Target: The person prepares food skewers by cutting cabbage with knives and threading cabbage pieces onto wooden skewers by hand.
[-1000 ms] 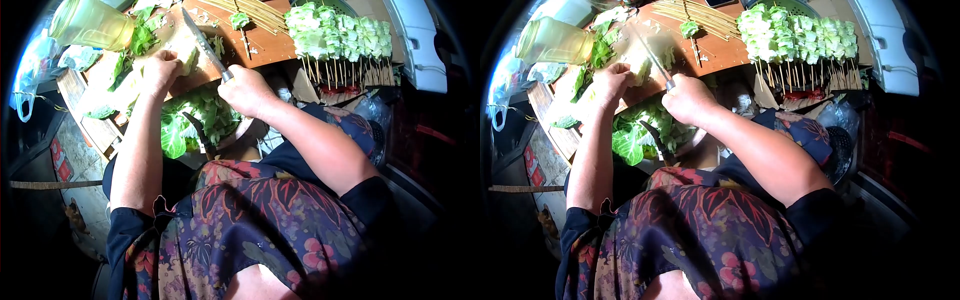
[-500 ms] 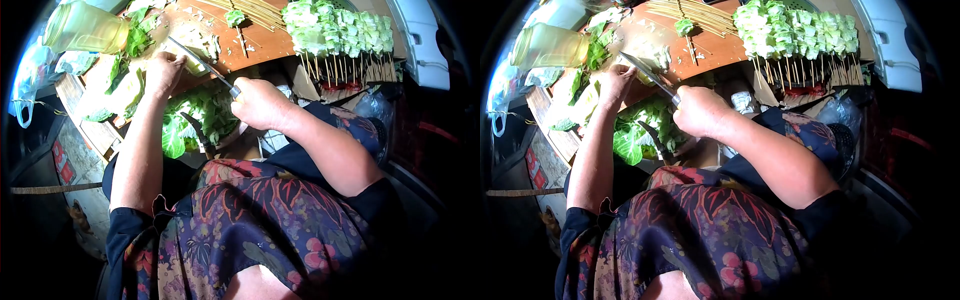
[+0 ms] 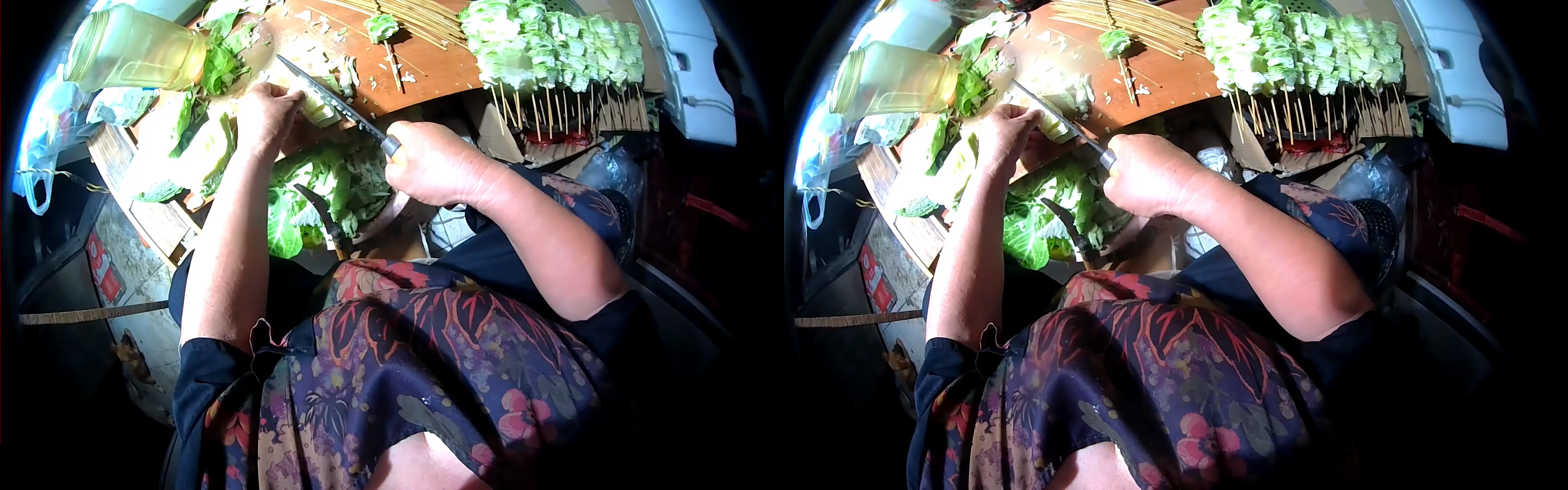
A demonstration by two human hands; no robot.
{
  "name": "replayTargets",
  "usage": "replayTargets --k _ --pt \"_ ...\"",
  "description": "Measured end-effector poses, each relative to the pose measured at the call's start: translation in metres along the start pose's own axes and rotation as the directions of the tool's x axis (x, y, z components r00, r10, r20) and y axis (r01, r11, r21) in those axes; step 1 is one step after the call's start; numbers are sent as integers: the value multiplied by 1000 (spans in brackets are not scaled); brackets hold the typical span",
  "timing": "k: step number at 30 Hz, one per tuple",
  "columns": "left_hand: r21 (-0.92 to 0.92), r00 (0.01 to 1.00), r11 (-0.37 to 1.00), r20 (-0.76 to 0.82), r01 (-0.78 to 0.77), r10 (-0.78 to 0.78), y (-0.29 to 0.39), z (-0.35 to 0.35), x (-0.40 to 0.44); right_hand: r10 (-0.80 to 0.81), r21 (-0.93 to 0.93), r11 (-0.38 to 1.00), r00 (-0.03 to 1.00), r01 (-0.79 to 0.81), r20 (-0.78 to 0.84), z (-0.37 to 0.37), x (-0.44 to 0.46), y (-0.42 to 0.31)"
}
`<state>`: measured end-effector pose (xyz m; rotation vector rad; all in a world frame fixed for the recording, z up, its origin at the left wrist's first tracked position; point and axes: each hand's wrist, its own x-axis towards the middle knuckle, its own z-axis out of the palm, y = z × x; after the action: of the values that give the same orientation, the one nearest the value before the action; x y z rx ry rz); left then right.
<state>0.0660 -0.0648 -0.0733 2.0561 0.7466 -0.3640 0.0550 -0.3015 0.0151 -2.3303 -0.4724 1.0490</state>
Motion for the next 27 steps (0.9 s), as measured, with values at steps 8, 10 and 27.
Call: replayTargets --k 8,10,27 --pt "127 993 988 -62 -88 97 -5 5 3 65 65 996 994 -59 -85 35 26 16" --pt "173 987 978 -89 -114 130 4 4 -8 57 49 998 989 -51 -136 45 25 18" --pt "-72 986 989 119 127 -117 -19 -17 -19 -32 171 983 977 70 -212 30 6 -1"
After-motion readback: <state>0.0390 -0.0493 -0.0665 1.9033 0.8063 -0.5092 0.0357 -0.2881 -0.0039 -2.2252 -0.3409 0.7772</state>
